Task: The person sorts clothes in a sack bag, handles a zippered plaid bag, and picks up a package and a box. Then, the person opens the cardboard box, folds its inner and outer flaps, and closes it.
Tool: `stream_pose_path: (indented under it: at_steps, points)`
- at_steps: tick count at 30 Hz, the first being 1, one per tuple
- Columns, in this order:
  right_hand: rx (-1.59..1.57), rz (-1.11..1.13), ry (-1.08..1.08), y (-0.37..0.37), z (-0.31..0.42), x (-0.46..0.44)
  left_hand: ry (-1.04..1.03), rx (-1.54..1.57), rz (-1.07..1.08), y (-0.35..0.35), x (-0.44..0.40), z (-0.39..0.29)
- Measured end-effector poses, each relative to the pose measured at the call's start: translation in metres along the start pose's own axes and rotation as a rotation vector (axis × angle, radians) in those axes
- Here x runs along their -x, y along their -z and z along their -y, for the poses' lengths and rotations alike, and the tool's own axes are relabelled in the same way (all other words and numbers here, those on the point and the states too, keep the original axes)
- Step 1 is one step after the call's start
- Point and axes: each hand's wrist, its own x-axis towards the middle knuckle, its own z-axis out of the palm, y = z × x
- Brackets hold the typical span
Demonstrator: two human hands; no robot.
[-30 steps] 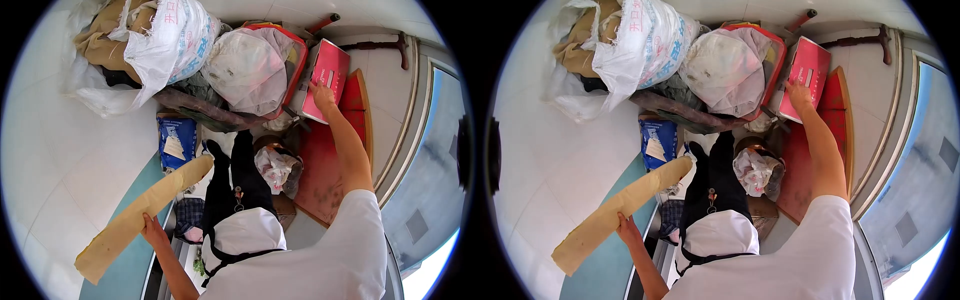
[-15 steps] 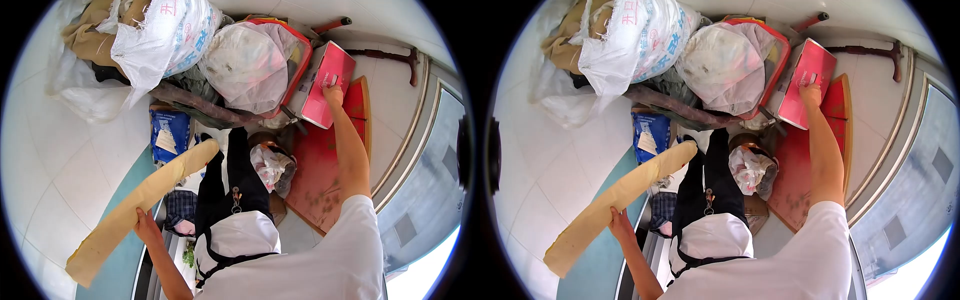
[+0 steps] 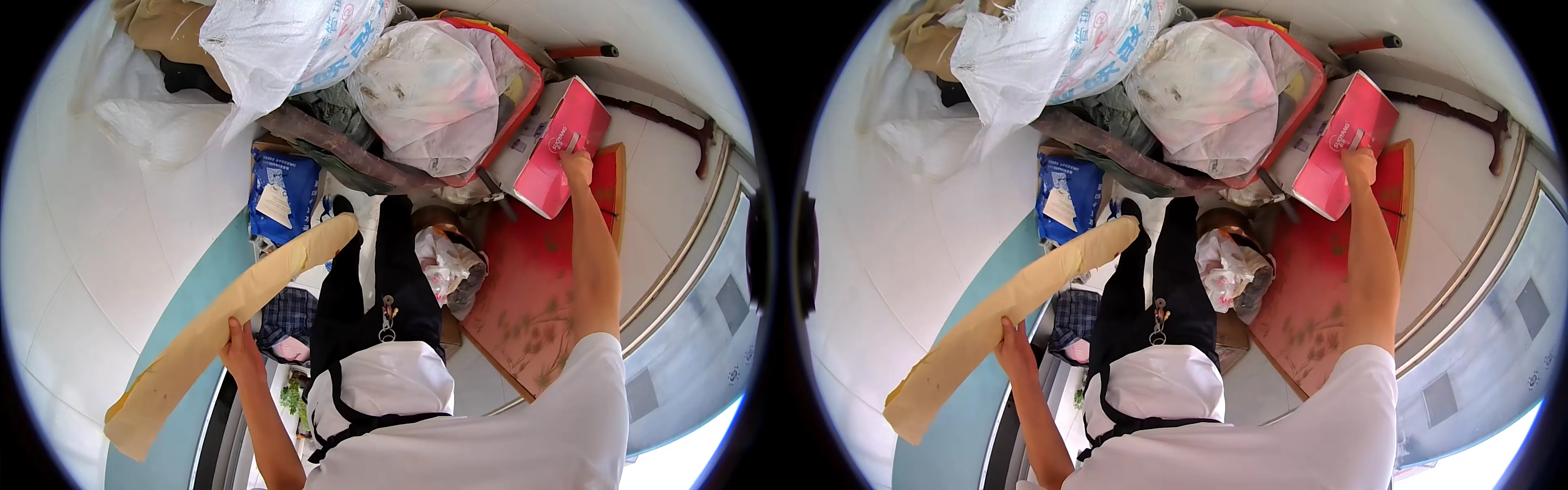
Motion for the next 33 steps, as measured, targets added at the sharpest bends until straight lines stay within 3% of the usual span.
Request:
stream_pose_path:
  at_steps: [3,7,10,13,16,19,33]
  points:
    - [-0.086,0.233,0.052,0.006,-0.007,-0.020,0.004,-0.001,0.004,0.002,0.002,0.002]
    - [-0.059,0.058,0.030,0.009,-0.003,-0.010,0.028,0.034,-0.027,0.013,0.003,0.011]
    - [-0.066,0.111,0.017,0.016,0.000,-0.008,0.057,0.037,-0.045,0.016,0.001,0.015]
    - [-0.559,0.185,-0.013,-0.024,-0.044,-0.053,0.063,0.056,-0.052,0.019,-0.003,0.022]
    - [-0.899,0.177,-0.053,-0.010,-0.030,-0.006,0.064,0.090,-0.055,0.016,-0.004,0.021]
    - [-1.178,0.351,-0.213,0.011,-0.038,0.006,0.058,0.099,-0.031,0.019,-0.008,0.026]
    - [-1.284,0.193,-0.177,0.046,-0.056,0.048,-0.010,0.100,0.011,0.034,-0.025,-0.004]
